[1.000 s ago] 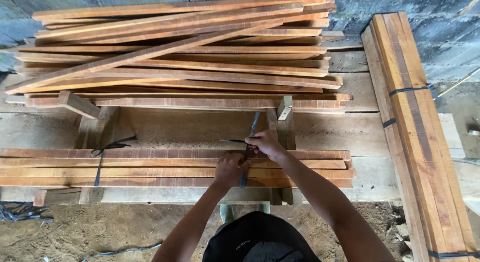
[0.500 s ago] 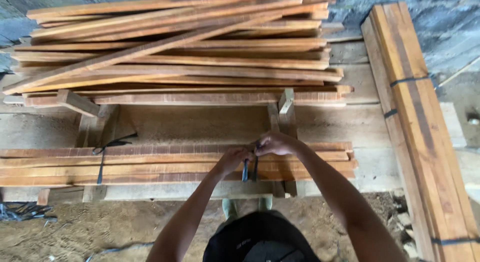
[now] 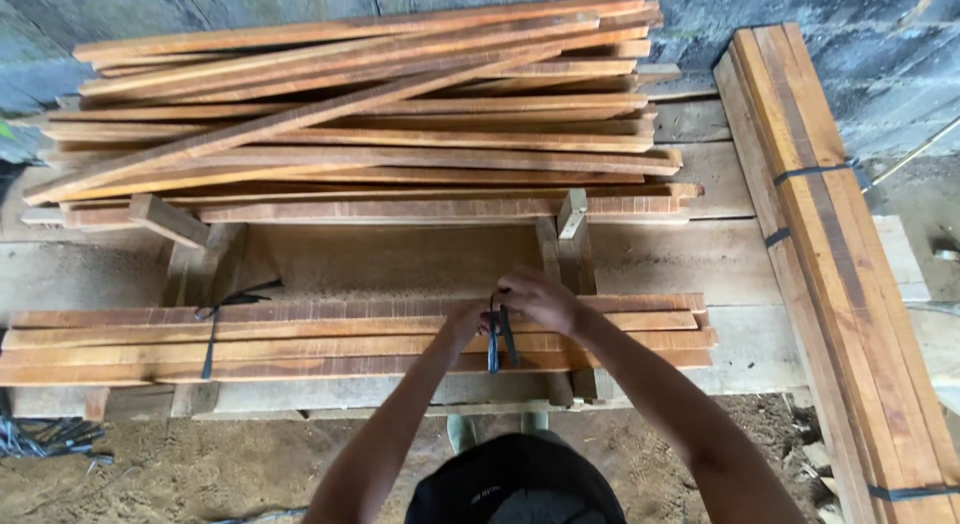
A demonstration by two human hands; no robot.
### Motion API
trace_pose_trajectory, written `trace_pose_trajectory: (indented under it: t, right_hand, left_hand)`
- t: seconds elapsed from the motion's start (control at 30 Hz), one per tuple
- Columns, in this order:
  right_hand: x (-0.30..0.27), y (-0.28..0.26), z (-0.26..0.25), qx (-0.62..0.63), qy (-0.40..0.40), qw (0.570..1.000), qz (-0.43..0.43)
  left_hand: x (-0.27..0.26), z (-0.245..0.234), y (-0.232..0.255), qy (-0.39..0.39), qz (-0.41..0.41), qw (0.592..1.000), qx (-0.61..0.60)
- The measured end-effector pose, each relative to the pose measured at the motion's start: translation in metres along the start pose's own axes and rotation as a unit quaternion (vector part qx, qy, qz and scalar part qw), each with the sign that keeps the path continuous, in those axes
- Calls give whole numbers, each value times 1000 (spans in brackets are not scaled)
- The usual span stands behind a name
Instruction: Bundling multiple thin strips of wood together using plastic ties on a workbench.
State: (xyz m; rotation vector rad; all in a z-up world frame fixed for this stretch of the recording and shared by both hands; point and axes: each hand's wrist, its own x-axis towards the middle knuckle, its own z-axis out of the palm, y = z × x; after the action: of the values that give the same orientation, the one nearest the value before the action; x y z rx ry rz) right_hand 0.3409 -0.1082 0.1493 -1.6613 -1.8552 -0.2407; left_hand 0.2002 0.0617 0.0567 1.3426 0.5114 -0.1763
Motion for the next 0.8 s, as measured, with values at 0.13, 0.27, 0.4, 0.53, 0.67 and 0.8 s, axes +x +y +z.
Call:
trace_pose_trajectory:
  t: [0.13, 0.27, 0.4, 0.53, 0.67, 0.8]
  right_hand:
    - [25, -16, -27, -39, -11, 999, -2]
    - [22, -12, -31, 33, -2, 999, 24]
    - [13, -7, -31, 137, -24, 986, 89]
    - [11, -10, -35, 148, -20, 983, 104]
    - [13, -4, -29, 194, 5, 974, 117]
    - [19, -14, -30, 226, -7, 967, 122]
  left_hand:
    - [-24, 15, 43, 46, -62, 993, -88]
    - [-33, 22, 56, 12, -44, 986, -158]
    - [-36, 34, 57, 30, -28, 987, -156]
    - [-20, 32, 23, -3, 22, 978, -208]
    - [-36, 30, 32, -51, 46, 948, -311]
    - [-46, 27, 38, -31, 62, 946, -317]
